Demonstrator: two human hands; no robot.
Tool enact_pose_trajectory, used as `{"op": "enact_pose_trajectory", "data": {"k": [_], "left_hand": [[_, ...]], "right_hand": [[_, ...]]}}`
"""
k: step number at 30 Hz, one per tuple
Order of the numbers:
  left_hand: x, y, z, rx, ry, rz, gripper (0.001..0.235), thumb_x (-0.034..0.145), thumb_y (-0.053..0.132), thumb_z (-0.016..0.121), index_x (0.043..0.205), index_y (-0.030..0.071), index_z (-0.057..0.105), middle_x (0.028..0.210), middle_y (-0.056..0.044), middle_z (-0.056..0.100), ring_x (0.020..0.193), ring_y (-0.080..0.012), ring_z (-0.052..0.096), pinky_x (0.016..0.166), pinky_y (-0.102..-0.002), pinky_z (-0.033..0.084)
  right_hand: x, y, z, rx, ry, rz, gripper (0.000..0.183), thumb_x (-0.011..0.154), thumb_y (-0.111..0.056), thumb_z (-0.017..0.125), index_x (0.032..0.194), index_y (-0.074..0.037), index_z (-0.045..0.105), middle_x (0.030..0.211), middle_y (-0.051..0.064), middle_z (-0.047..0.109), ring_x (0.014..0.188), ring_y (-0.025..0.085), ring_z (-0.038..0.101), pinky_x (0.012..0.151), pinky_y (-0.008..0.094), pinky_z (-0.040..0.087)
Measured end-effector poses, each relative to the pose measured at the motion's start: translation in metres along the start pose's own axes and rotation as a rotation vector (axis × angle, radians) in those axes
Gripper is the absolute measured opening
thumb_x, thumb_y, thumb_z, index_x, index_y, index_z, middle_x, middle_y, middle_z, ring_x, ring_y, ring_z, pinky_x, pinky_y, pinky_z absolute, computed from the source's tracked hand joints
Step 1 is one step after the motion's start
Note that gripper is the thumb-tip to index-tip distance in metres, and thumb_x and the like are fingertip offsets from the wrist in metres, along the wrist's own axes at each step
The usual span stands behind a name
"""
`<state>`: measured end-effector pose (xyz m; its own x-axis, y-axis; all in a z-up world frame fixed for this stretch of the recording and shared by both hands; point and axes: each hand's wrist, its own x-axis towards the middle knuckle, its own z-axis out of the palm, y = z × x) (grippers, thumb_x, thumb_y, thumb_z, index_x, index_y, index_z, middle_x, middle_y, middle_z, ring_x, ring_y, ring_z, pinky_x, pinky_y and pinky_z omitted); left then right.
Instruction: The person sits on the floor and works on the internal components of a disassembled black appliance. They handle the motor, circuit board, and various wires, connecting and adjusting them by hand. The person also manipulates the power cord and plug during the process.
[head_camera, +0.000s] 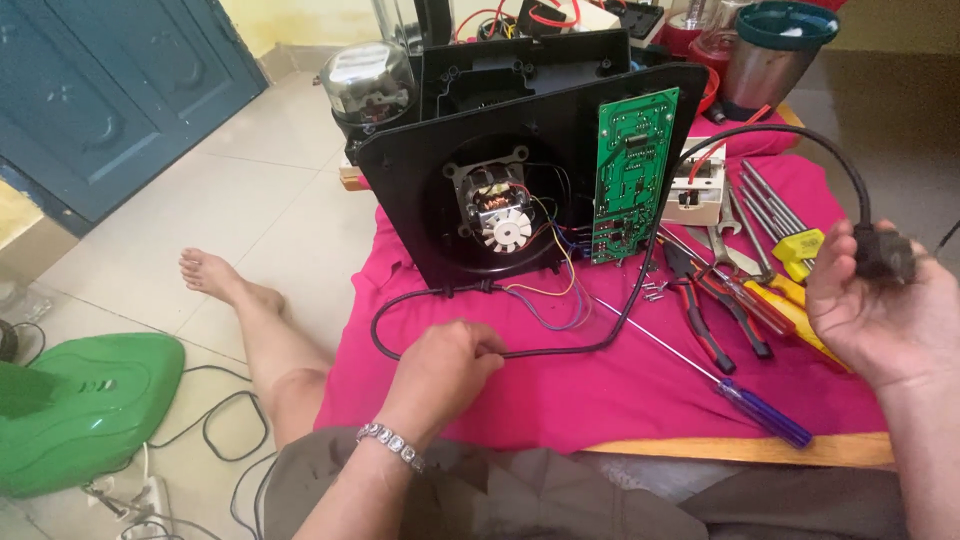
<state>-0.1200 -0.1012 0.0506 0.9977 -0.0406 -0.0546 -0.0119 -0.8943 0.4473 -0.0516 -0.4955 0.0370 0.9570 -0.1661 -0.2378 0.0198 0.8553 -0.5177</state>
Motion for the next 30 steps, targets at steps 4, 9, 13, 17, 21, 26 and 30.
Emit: {"op": "enact_pose_trajectory", "data": {"k": [4,9,13,17,21,26,30], "left_hand": [[-0.001,0.003,0.004,-0.031,-0.017,0.007,0.02,0.083,0.023,0.068,0.098,0.019,0.081,0.09,0.0,0.078,0.082,-0.0226,0.072,0.076,-0.036,0.058],[-0.003,0.004,0.007,-0.049,-0.04,-0.018,0.019,0.083,0.024,0.07,0.098,0.019,0.081,0.09,-0.001,0.078,0.081,-0.0228,0.072,0.076,-0.036,0.058],[-0.003,0.001,0.012,-0.055,-0.029,-0.008,0.018,0.083,0.024,0.07,0.097,0.019,0.081,0.092,0.0,0.077,0.082,-0.0217,0.072,0.077,-0.035,0.058],[-0.003,0.002,0.013,-0.059,-0.02,-0.002,0.018,0.083,0.023,0.07,0.097,0.018,0.08,0.089,0.0,0.077,0.079,-0.0216,0.071,0.074,-0.035,0.058],[-0.003,0.0,0.016,-0.067,0.001,0.014,0.018,0.083,0.022,0.071,0.097,0.017,0.08,0.089,0.0,0.077,0.077,-0.0213,0.071,0.073,-0.035,0.058],[-0.004,0.002,0.015,-0.071,0.012,0.02,0.018,0.082,0.021,0.071,0.096,0.016,0.081,0.088,-0.001,0.078,0.076,-0.0218,0.072,0.072,-0.035,0.058],[-0.002,0.001,0.016,-0.067,-0.006,0.018,0.017,0.081,0.023,0.073,0.096,0.019,0.081,0.086,-0.001,0.074,0.077,-0.0225,0.069,0.074,-0.037,0.057]], "right_hand": [[-0.004,-0.001,-0.003,-0.086,-0.135,-0.017,0.028,0.103,-0.035,0.065,0.12,-0.012,0.065,0.102,-0.006,0.072,0.084,0.0,0.075,0.068,0.006,0.064],[-0.004,0.001,-0.007,-0.125,-0.219,-0.025,0.04,0.101,-0.037,0.076,0.122,-0.006,0.064,0.108,0.003,0.07,0.094,0.009,0.071,0.073,0.014,0.063],[-0.002,0.003,-0.011,-0.162,-0.224,-0.029,0.048,0.093,-0.037,0.085,0.125,-0.01,0.062,0.111,0.003,0.071,0.096,0.013,0.072,0.076,0.017,0.063],[-0.004,0.01,-0.007,-0.216,-0.262,0.014,0.04,0.091,-0.034,0.084,0.119,-0.015,0.062,0.106,0.002,0.071,0.093,0.012,0.075,0.086,0.023,0.066],[-0.006,0.02,0.0,-0.296,-0.213,0.029,0.046,0.09,-0.035,0.08,0.127,-0.013,0.061,0.111,0.002,0.071,0.092,0.008,0.075,0.084,0.017,0.067],[-0.001,0.031,-0.001,-0.217,-0.357,0.11,0.041,0.09,-0.027,0.08,0.122,-0.009,0.063,0.122,0.013,0.069,0.102,0.02,0.074,0.091,0.029,0.065],[-0.013,0.043,0.019,-0.134,-0.338,0.19,0.044,0.084,-0.023,0.081,0.123,-0.013,0.063,0.117,0.01,0.068,0.113,0.024,0.067,0.103,0.046,0.056]]}}
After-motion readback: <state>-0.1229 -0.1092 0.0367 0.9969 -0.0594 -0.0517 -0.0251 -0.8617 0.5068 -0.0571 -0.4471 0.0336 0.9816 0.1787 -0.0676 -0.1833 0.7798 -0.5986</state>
